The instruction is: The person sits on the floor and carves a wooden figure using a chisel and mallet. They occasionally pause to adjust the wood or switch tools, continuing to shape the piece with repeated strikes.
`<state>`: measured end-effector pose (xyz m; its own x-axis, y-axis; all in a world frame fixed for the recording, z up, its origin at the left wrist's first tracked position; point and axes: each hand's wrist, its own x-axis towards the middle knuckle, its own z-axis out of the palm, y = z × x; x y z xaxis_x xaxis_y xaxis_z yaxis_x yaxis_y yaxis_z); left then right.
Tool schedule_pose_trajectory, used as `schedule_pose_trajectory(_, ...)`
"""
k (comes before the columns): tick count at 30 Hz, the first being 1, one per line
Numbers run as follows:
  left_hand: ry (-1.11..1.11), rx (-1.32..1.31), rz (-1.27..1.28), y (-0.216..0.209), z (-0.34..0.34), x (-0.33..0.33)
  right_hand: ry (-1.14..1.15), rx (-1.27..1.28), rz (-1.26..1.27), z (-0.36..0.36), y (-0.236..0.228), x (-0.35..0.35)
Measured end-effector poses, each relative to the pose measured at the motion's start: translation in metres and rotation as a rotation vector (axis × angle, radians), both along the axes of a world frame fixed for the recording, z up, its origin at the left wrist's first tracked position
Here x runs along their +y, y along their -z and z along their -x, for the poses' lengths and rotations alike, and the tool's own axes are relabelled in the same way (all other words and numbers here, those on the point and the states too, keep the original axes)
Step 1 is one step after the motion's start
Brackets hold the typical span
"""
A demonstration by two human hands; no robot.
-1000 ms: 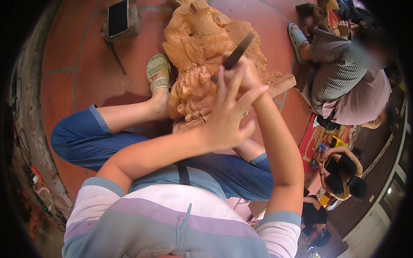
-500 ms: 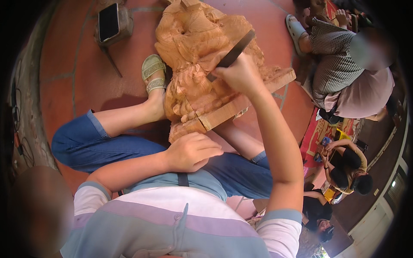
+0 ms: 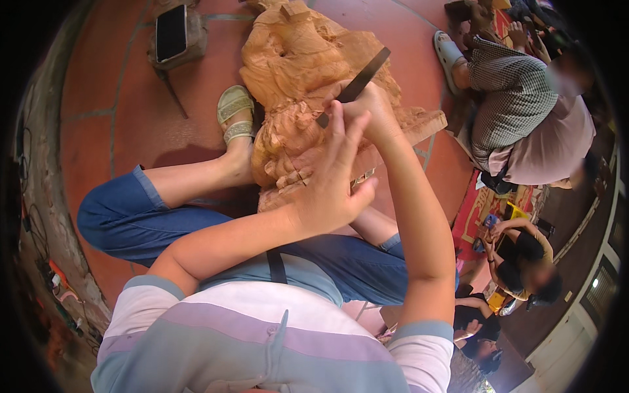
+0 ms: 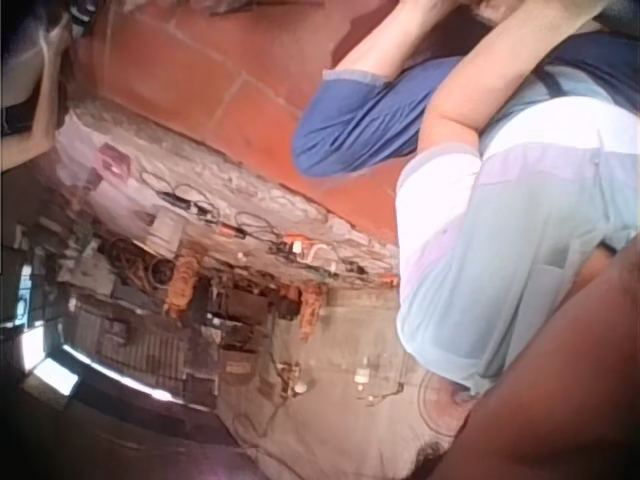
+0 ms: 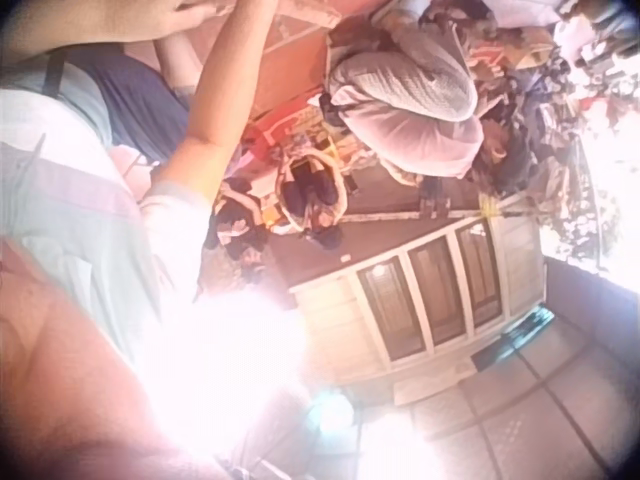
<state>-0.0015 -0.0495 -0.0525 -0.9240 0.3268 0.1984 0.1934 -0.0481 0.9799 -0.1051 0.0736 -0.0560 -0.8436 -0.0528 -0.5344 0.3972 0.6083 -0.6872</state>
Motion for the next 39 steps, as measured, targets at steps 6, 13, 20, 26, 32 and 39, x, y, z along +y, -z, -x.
schedule_pose_trajectory(6, 0.051, -0.045, 0.005, -0.005, -0.015, -0.003, -0.073, 0.078, 0.09, -0.023, -0.002, -0.005)
schedule_pose_trajectory(13, 0.165, -0.062, 0.034, -0.009, -0.038, -0.018, -0.127, 0.369, 0.222, -0.055, 0.011, 0.001)
schedule_pose_trajectory(20, 0.279, 0.008, 0.282, -0.028, -0.025, -0.018, 0.024, 0.337, 0.204, -0.058, 0.007, 0.013)
schedule_pose_trajectory(26, 0.286, 0.082, 0.388, -0.016, -0.026, -0.012, -0.087, 0.571, 0.056, -0.049, 0.022, 0.003)
schedule_pose_trajectory(32, 0.331, 0.096, 0.455, -0.018, -0.04, -0.012, 0.0, 0.647, 0.049, -0.055, 0.031, 0.006)
schedule_pose_trajectory(39, 0.266, 0.163, 0.662, -0.018, -0.043, -0.015, -0.057, 0.721, 0.092, -0.055, 0.041, -0.006)
